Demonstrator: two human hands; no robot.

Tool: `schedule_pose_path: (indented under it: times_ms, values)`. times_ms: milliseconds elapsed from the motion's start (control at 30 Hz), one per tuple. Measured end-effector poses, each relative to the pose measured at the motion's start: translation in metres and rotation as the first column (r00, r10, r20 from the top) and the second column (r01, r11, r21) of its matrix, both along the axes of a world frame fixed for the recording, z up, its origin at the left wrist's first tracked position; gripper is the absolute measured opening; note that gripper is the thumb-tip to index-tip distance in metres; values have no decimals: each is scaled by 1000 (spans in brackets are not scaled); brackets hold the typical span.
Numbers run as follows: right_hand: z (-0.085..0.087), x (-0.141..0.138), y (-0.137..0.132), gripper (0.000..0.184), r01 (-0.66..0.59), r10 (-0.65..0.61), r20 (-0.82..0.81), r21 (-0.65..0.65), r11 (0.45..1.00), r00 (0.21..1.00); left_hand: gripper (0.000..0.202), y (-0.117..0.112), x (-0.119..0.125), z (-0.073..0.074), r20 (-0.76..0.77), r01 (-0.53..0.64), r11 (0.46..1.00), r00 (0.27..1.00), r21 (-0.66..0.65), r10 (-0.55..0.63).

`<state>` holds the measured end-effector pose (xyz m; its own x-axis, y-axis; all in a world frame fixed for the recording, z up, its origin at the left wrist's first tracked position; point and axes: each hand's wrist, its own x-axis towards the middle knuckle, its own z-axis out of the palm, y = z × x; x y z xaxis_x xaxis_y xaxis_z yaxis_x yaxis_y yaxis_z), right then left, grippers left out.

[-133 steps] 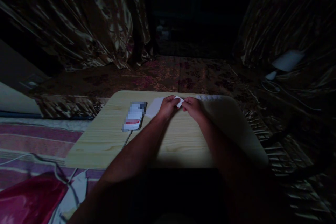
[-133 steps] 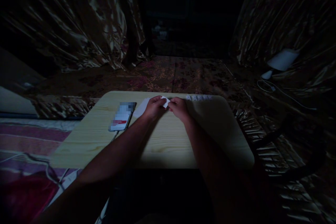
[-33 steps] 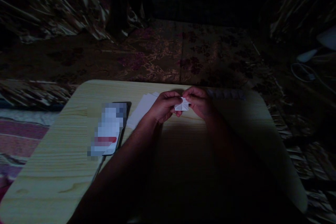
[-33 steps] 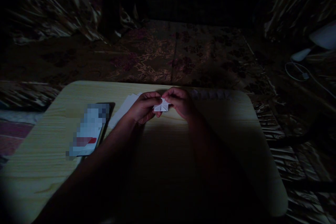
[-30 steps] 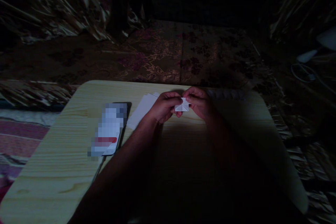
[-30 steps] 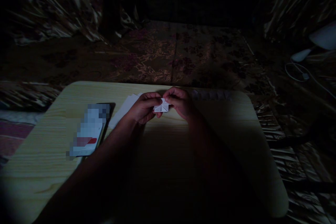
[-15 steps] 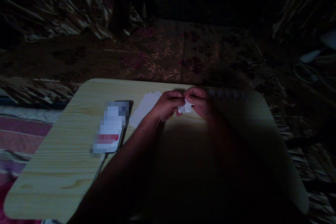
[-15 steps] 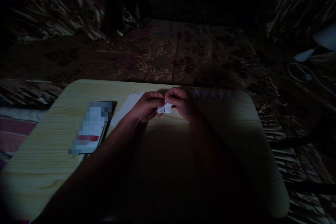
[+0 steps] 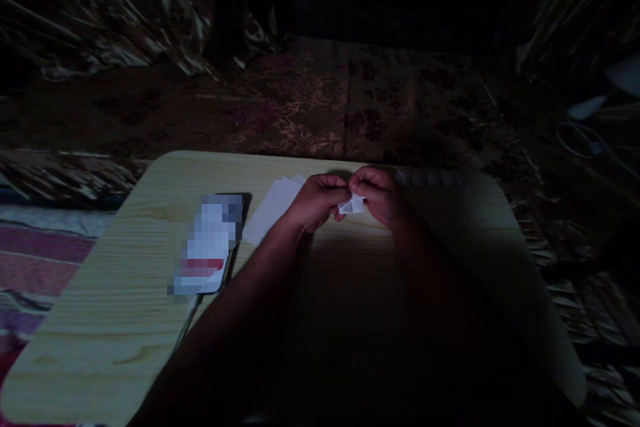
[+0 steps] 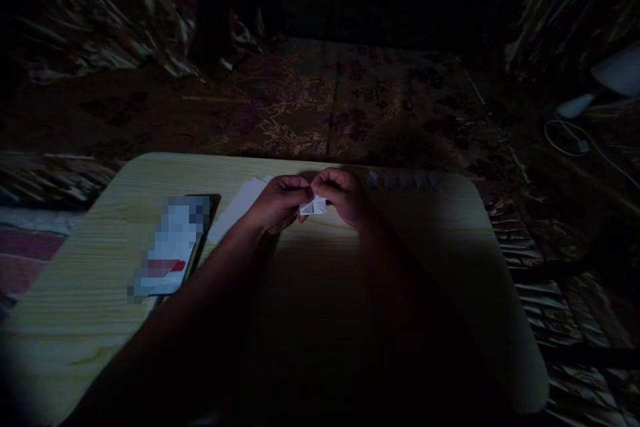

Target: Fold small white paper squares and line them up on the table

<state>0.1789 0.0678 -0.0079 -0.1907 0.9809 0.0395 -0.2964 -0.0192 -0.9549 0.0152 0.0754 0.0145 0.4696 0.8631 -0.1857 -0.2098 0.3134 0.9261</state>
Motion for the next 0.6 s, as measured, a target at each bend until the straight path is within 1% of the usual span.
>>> schedule_pose_path:
  times_ms: [133,300,600]
  values:
    - [0,-1,0,24,20,-20,7,8,1000,1000,16,0,1,0,26,-22,1000,999,-11,22]
    - [2,-1,0,25,33,-33,25,7,999,999,15,0,1,0,13,-18,1000,1000,-19,18]
    - [-1,-2,0,23,57,-57,27,10,998,998,15,-1,0,2,-19,-25,1000,1000,2,25]
